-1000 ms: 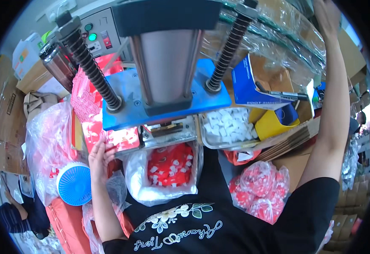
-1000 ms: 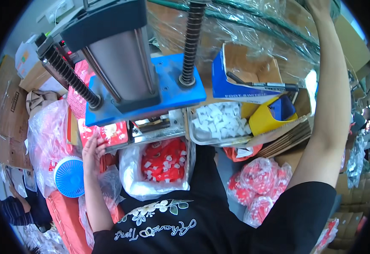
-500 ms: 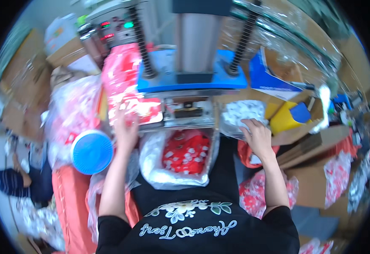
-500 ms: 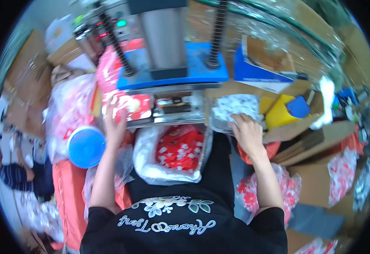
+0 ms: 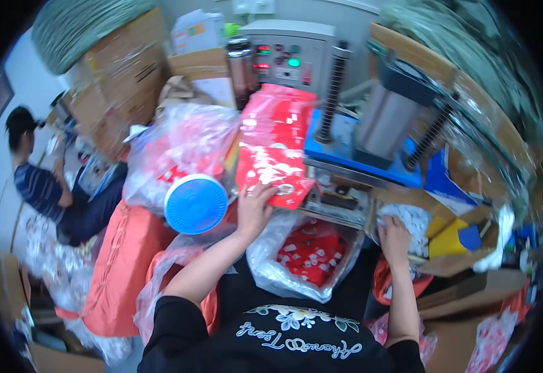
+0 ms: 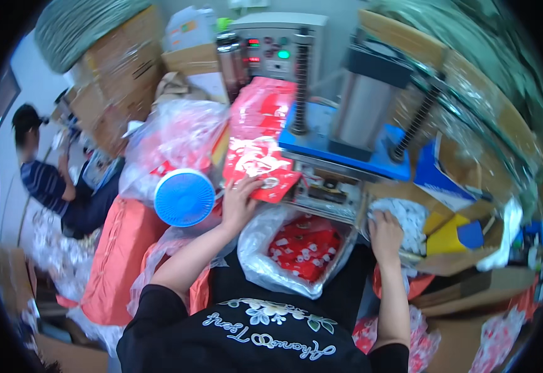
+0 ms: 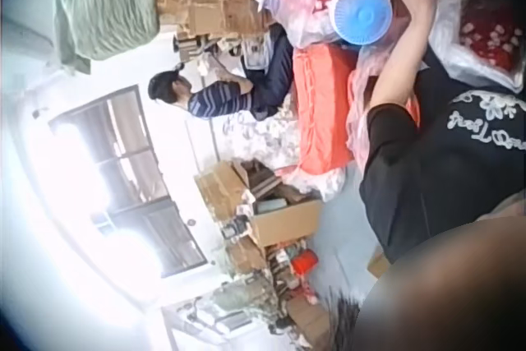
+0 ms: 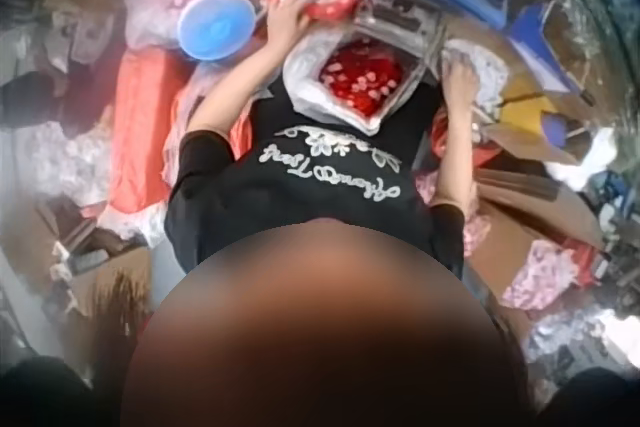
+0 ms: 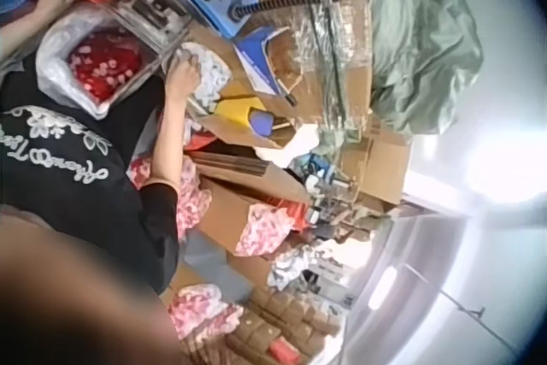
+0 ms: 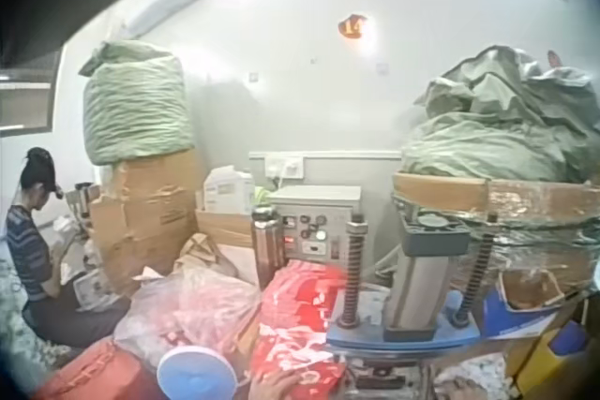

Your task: Filling red bags with small pink items and sealing them using a heat sealing machine.

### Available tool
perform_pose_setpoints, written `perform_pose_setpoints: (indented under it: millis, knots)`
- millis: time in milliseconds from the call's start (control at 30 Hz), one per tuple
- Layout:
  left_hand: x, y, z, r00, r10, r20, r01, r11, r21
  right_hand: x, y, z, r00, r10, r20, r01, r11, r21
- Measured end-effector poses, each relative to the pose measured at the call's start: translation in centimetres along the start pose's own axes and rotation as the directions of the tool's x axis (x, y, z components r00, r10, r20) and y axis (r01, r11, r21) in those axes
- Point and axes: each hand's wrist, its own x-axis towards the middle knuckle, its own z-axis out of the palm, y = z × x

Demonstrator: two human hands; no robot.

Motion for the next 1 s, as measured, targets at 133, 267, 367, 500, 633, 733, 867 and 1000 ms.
perform_pose_setpoints:
  millis: [133,267,367,500,633,733,867,1000]
  knots:
    - [0.1,0.6,-0.5,0.985,0.004,-0.171,-0.006,1.000,-0.008,0.9,0.7,0.8,0.995,-0.083,-0.053,0.087,0.993,0.077]
    - [1.1,1.9,0.8,0.925,-0.036,-0.378,0.021,0.999,-0.044,-0.1,6.4,3.5,0.998,-0.055,0.042,0.047,0.984,0.172]
    - [0.4,3.8,0.0,0.904,-0.125,-0.408,0.026,0.970,-0.240,0.8,6.7,3.7,0.963,0.094,0.253,-0.148,0.968,0.205]
    - [-2.2,6.9,-2.0,0.937,-0.298,-0.183,0.160,0.831,-0.533,2.2,1.0,-1.7,0.945,-0.002,0.327,-0.055,0.985,0.166]
    - [-3.4,9.1,-1.8,0.951,-0.308,0.009,0.229,0.686,-0.691,1.7,3.8,-0.1,0.927,-0.004,0.376,-0.038,0.994,0.104]
    - [-3.6,9.5,-0.6,0.975,-0.221,-0.005,0.134,0.611,-0.780,0.2,7.3,3.8,0.969,0.113,0.219,-0.190,0.908,0.373]
    - [-4.5,7.9,1.8,0.936,-0.303,0.182,0.332,0.581,-0.743,-0.5,4.7,3.0,0.995,-0.013,0.099,-0.017,0.957,0.290]
    - [-4.9,7.7,2.5,0.942,-0.238,0.237,0.335,0.629,-0.701,0.0,0.3,0.6,0.990,0.139,-0.035,-0.099,0.843,0.528]
